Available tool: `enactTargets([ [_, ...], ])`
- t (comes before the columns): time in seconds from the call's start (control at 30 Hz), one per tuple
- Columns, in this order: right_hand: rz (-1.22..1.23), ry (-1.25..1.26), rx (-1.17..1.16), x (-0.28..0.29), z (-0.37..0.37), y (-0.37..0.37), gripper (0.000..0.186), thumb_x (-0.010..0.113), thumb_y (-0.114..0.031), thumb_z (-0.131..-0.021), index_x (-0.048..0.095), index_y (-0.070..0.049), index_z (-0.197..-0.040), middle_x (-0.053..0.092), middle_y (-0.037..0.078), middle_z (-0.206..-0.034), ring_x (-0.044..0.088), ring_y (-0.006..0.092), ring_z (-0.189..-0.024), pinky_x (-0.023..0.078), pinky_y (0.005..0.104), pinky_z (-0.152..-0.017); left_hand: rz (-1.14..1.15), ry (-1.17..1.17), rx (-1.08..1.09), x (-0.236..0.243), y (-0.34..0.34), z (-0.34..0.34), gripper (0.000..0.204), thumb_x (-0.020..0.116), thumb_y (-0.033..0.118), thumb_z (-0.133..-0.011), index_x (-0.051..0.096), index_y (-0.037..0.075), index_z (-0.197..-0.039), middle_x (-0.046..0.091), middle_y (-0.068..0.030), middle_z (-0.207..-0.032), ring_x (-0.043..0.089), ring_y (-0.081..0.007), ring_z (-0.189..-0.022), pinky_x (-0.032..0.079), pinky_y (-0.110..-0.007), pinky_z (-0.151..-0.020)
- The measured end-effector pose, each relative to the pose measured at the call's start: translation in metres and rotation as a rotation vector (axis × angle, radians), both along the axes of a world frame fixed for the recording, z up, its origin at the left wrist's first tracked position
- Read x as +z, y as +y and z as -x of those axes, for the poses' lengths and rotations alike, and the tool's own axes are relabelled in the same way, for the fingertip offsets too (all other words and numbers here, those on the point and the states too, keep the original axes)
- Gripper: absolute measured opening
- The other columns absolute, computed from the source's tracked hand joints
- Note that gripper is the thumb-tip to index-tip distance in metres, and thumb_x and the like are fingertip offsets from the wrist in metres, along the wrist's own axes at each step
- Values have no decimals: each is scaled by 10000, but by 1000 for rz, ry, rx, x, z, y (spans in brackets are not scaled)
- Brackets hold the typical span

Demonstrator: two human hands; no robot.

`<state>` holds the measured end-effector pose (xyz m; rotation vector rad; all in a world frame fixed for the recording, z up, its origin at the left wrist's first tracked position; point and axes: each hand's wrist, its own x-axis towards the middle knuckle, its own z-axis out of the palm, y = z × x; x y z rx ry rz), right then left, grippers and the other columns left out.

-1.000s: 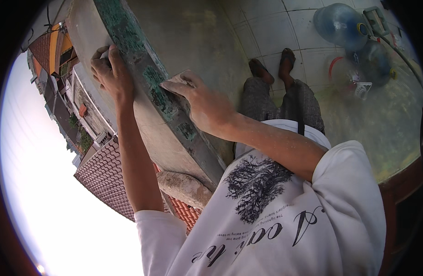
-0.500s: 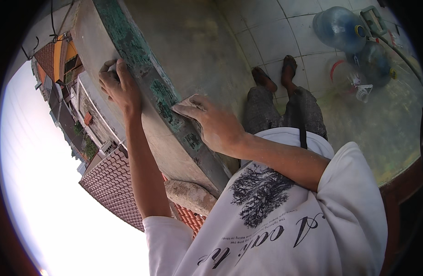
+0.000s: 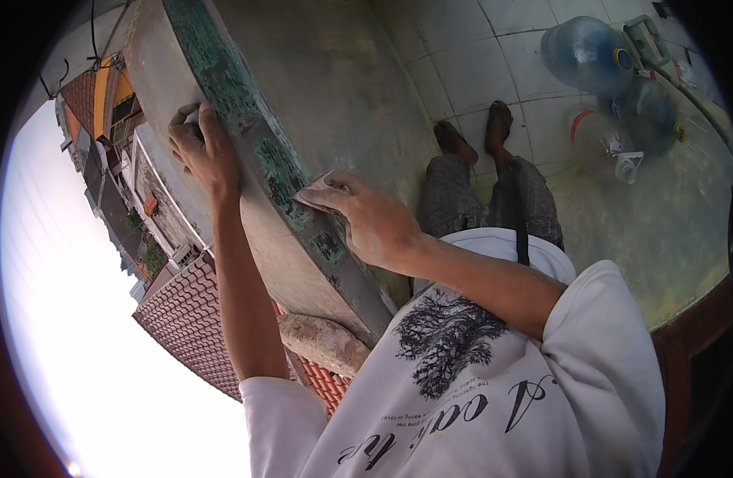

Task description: The person uses a small flat tool to scrape a greenish residue from a concrete ledge on a tiled balcony. They repeatedly rub and scrape the same area, occasionally pausing to wipe the tool or adjust their grip.

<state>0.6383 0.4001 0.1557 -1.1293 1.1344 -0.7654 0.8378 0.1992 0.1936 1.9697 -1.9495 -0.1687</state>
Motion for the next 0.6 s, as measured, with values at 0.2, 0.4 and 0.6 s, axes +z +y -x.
enactTargets([
  [0.2,11,29,-17,-2,-6,2,774,587,136,-912,651,-343,-1517,570,113,-1548,749,389,-1125,646,474,-943,7,18,-3,-2,-3,-3,543,615,596,-1055,617,170,-1391,562,-115,-1379,465,-345,-1380,244,-609,-1206],
  [0.4,-19,56,12,-3,-8,3,802,588,140,-904,639,-369,-1521,546,103,-1571,753,378,-1121,654,463,-909,26,31,-20,-3,-3,-3,532,629,585,-1047,642,162,-1368,575,-121,-1349,471,-333,-1366,261,-600,-1190],
  [0.6,-10,-5,16,-18,-22,15,874,557,125,-945,496,-410,-1634,534,110,-1582,731,377,-1180,636,474,-958,-12,35,9,-4,-4,-6,546,642,595,-1033,641,169,-1375,577,-119,-1358,477,-352,-1366,250,-618,-1204],
])
